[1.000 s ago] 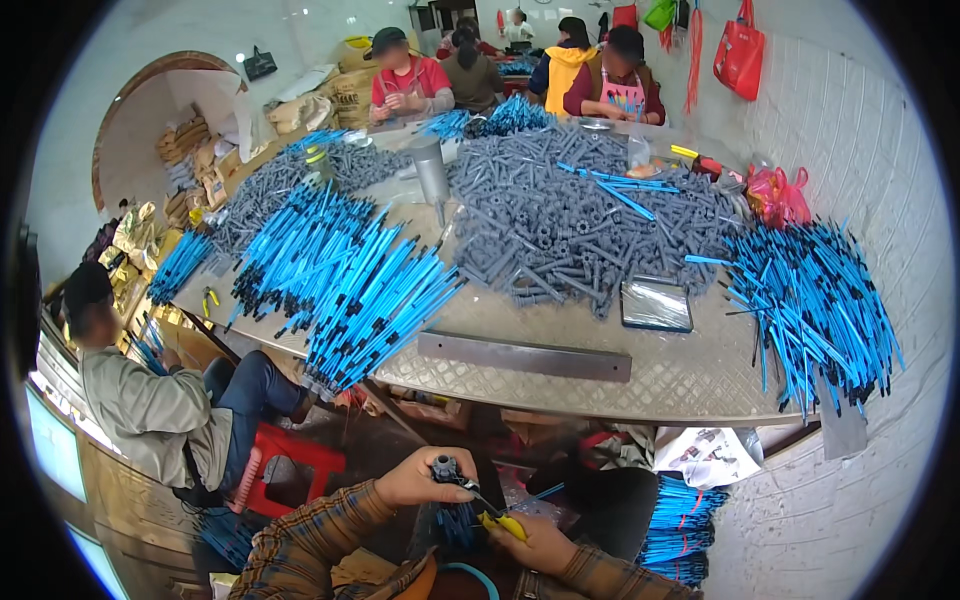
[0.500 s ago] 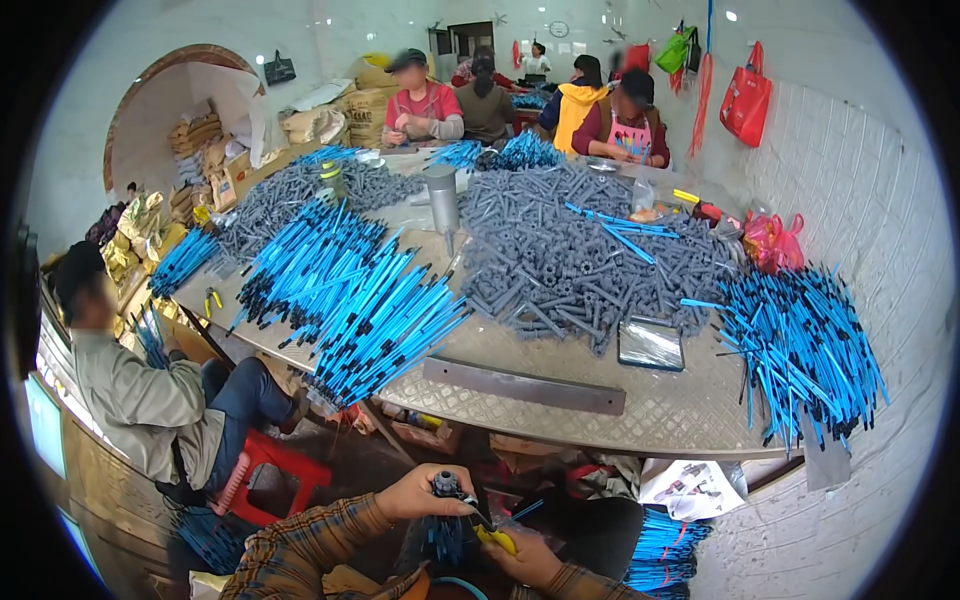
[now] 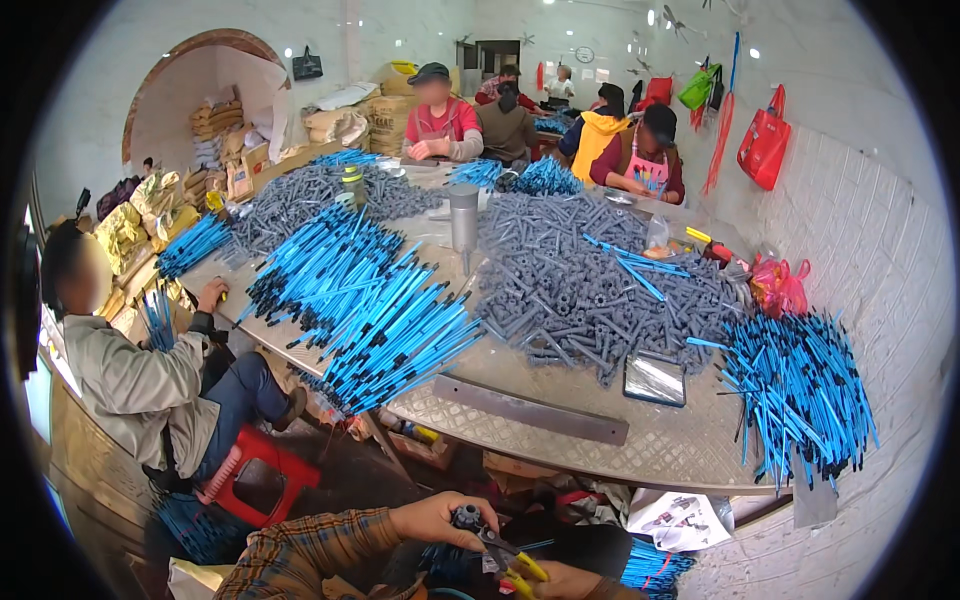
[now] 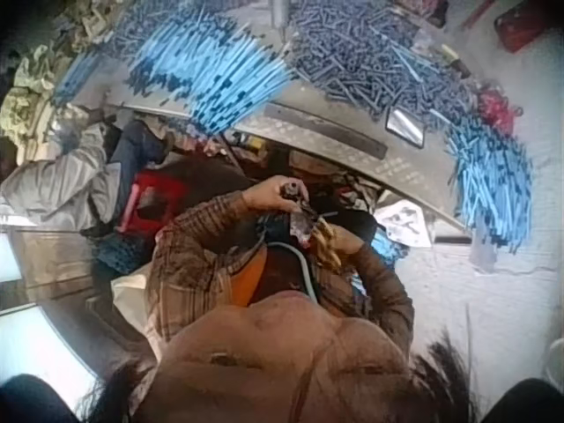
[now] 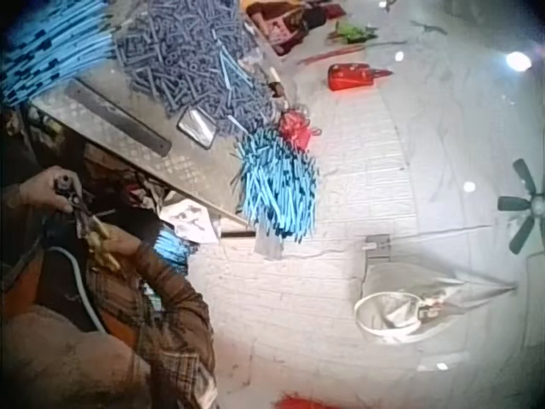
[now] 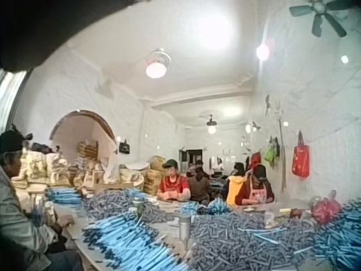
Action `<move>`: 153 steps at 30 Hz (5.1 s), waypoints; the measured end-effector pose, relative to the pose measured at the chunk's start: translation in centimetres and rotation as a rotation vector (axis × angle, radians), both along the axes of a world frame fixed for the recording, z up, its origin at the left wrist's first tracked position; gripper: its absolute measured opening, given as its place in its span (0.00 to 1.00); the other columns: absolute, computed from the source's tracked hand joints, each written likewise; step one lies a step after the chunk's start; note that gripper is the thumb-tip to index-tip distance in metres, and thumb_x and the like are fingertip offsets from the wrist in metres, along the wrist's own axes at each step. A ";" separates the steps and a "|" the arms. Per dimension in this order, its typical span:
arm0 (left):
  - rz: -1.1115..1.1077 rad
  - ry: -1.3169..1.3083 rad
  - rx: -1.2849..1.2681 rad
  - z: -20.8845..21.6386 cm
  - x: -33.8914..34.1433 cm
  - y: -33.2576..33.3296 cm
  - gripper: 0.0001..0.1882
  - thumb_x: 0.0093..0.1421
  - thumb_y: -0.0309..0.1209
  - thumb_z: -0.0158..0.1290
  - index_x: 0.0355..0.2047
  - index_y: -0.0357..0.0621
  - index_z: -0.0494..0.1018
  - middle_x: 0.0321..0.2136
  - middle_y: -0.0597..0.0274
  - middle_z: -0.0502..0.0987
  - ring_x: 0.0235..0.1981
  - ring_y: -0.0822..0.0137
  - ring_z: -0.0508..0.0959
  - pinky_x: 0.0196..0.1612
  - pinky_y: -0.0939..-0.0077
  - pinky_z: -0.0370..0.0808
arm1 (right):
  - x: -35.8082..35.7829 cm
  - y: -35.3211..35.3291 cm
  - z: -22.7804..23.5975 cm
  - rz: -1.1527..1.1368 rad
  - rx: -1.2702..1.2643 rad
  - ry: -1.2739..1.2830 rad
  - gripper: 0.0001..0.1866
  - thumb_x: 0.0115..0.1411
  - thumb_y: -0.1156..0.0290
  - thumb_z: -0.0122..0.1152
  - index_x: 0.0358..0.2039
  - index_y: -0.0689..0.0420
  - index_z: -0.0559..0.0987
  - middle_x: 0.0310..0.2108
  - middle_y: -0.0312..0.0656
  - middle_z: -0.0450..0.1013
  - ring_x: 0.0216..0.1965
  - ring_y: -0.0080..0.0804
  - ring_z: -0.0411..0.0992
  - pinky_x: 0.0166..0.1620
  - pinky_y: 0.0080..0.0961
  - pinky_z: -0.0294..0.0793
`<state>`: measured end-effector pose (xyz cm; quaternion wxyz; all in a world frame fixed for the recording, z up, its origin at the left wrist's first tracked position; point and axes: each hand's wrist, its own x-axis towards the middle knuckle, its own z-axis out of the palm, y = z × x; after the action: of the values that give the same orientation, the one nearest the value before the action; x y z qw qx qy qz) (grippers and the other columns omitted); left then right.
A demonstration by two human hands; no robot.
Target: The person bundles blue plastic rods together using zip ties and pliers.
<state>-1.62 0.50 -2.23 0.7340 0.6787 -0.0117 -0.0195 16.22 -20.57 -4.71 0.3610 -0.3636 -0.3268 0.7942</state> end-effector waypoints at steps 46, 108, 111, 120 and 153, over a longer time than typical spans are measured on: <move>0.129 -0.086 -0.055 -0.6 1.9 -0.2 0.13 0.53 0.36 0.58 0.33 0.43 0.71 0.28 0.63 0.73 0.29 0.72 0.70 0.33 0.72 0.69 | 1.4 -1.5 1.1 -0.306 0.040 -0.582 0.28 0.53 0.56 0.60 0.50 0.57 0.66 0.35 0.38 0.69 0.35 0.29 0.69 0.36 0.29 0.70; 0.000 0.058 0.006 1.2 1.2 0.0 0.18 0.45 0.21 0.60 0.39 0.37 0.71 0.33 0.66 0.74 0.34 0.77 0.72 0.38 0.82 0.69 | 2.8 1.9 6.4 0.096 -0.138 -0.208 0.16 0.61 0.62 0.49 0.41 0.62 0.69 0.36 0.40 0.72 0.37 0.24 0.71 0.40 0.22 0.73; 0.007 0.078 -0.026 1.3 1.1 0.0 0.18 0.45 0.22 0.60 0.39 0.37 0.71 0.32 0.66 0.74 0.34 0.77 0.72 0.38 0.82 0.69 | 2.9 2.2 6.9 0.136 0.091 -0.405 0.17 0.61 0.62 0.49 0.44 0.62 0.69 0.33 0.37 0.71 0.35 0.19 0.69 0.39 0.19 0.71; 0.072 0.085 -0.076 1.3 1.0 -0.1 0.16 0.47 0.24 0.59 0.37 0.37 0.72 0.32 0.65 0.75 0.34 0.76 0.72 0.40 0.82 0.69 | 2.1 2.1 6.1 0.134 0.154 -0.535 0.19 0.62 0.57 0.45 0.45 0.59 0.69 0.31 0.36 0.71 0.35 0.22 0.68 0.40 0.21 0.69; 0.164 0.141 -0.146 1.2 1.0 1.6 0.21 0.45 0.28 0.62 0.40 0.37 0.71 0.28 0.66 0.74 0.30 0.76 0.73 0.36 0.82 0.70 | 1.6 4.2 8.9 0.046 0.321 -0.983 0.17 0.59 0.57 0.48 0.34 0.60 0.70 0.23 0.45 0.71 0.27 0.40 0.71 0.31 0.31 0.68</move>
<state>-0.58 2.05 -1.01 0.7795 0.6193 0.0941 -0.0060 17.81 -16.42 4.15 0.1986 -0.6266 -0.5833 0.4772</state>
